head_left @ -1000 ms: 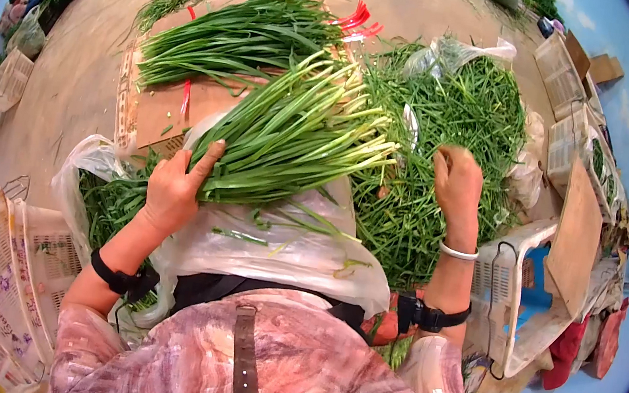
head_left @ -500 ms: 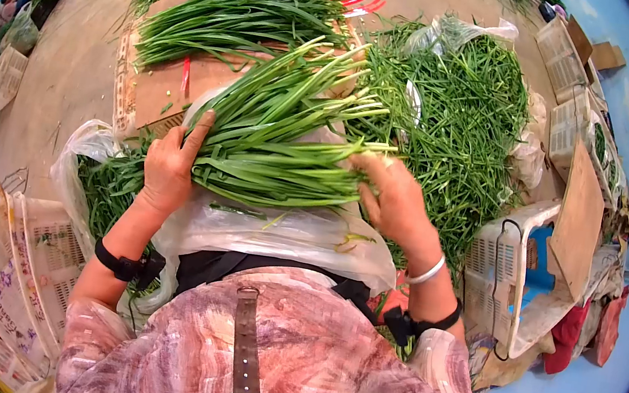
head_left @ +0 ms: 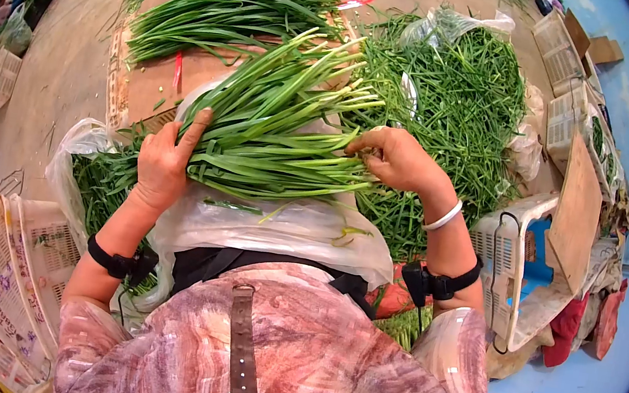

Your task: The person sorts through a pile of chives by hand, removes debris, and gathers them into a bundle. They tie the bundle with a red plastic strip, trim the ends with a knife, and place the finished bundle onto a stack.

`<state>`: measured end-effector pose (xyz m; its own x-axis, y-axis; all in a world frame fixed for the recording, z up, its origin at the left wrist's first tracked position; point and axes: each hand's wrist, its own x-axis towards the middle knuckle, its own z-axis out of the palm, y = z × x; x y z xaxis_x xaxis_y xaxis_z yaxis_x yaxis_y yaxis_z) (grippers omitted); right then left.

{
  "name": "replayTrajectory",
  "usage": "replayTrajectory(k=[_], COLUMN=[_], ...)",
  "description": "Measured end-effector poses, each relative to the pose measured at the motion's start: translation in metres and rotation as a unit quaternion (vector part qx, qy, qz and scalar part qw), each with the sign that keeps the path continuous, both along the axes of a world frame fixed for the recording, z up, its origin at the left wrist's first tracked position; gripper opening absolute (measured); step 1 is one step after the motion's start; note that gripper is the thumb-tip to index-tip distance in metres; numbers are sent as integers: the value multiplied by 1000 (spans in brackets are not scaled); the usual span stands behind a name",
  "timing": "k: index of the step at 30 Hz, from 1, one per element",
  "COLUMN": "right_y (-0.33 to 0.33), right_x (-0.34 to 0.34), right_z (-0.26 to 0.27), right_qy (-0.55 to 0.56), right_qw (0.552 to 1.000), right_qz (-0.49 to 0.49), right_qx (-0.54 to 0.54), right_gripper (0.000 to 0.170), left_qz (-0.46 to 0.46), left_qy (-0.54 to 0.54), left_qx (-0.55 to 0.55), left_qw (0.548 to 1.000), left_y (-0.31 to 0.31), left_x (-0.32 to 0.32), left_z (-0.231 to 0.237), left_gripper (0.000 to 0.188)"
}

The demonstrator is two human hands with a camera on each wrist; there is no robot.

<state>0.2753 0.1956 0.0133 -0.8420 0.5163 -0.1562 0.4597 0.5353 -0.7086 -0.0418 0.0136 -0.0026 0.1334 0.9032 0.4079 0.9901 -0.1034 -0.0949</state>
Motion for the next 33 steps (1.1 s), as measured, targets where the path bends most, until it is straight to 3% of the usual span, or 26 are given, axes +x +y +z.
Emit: replayTrajectory(k=[1, 3, 13, 16, 18, 20, 23, 26, 27, 28, 29, 30, 31, 32, 33], right_y=[1, 1, -20, -26, -30, -30, -39, -44, -38, -35, -33, -31, -27, -25, -23], right_x=[0, 1, -4, -7, -10, -12, -13, -17, -15, -14, -12, -11, -9, -6, -2], right_z=[-3, -11, -4, 16, 29, 22, 1, -5, -13, -18, -22, -25, -29, -28, -28], right_qy=[-1, 16, 2, 54, 88, 74, 76, 63, 139, 139, 195, 244, 291, 292, 322], right_qw=[1000, 992, 962, 980, 991, 992, 981, 962, 951, 951, 963, 938, 913, 912, 876], right_qz=[1, 63, 24, -10, -96, -100, -49, -47, -49, -50, -147, -239, -257, -260, -304], right_qx=[0, 108, 273, 191, -17, -36, 171, 261, 272, 273, 111, -54, -128, -126, -190], right_gripper=[25, 21, 11, 10, 8, 8, 16, 17, 12, 12, 9, 7, 9, 9, 10], left_qz=[1, 0, 0, -6, -15, -8, -7, -24, -13, -4, -7, -5, -4, -8, -2], left_qy=[-1, 4, -19, -32, -28, -20, -30, -65, -74, -84, -82, -100, -119, -119, -106], left_qx=[0, 3, -5, -9, -24, -36, -47, -45, -55, -65, -64, -70, -77, -76, -88], left_qw=[1000, 1000, 1000, 999, 999, 999, 998, 997, 996, 994, 995, 993, 990, 990, 990], left_y=[0, -1, 1, 2, 2, 2, 2, 3, 3, 3, 3, 3, 4, 4, 3], left_x=[0, 1, 3, 5, 5, 3, 2, 0, -1, -2, -4, -6, -6, -5, -5], left_z=[0, 2, 11, 20, 23, 22, 23, 22, 22, 21, 18, 15, 12, 11, 11], left_gripper=[71, 72, 72, 74, 79, 81, 85, 88, 89, 90, 90, 91, 93, 93, 92])
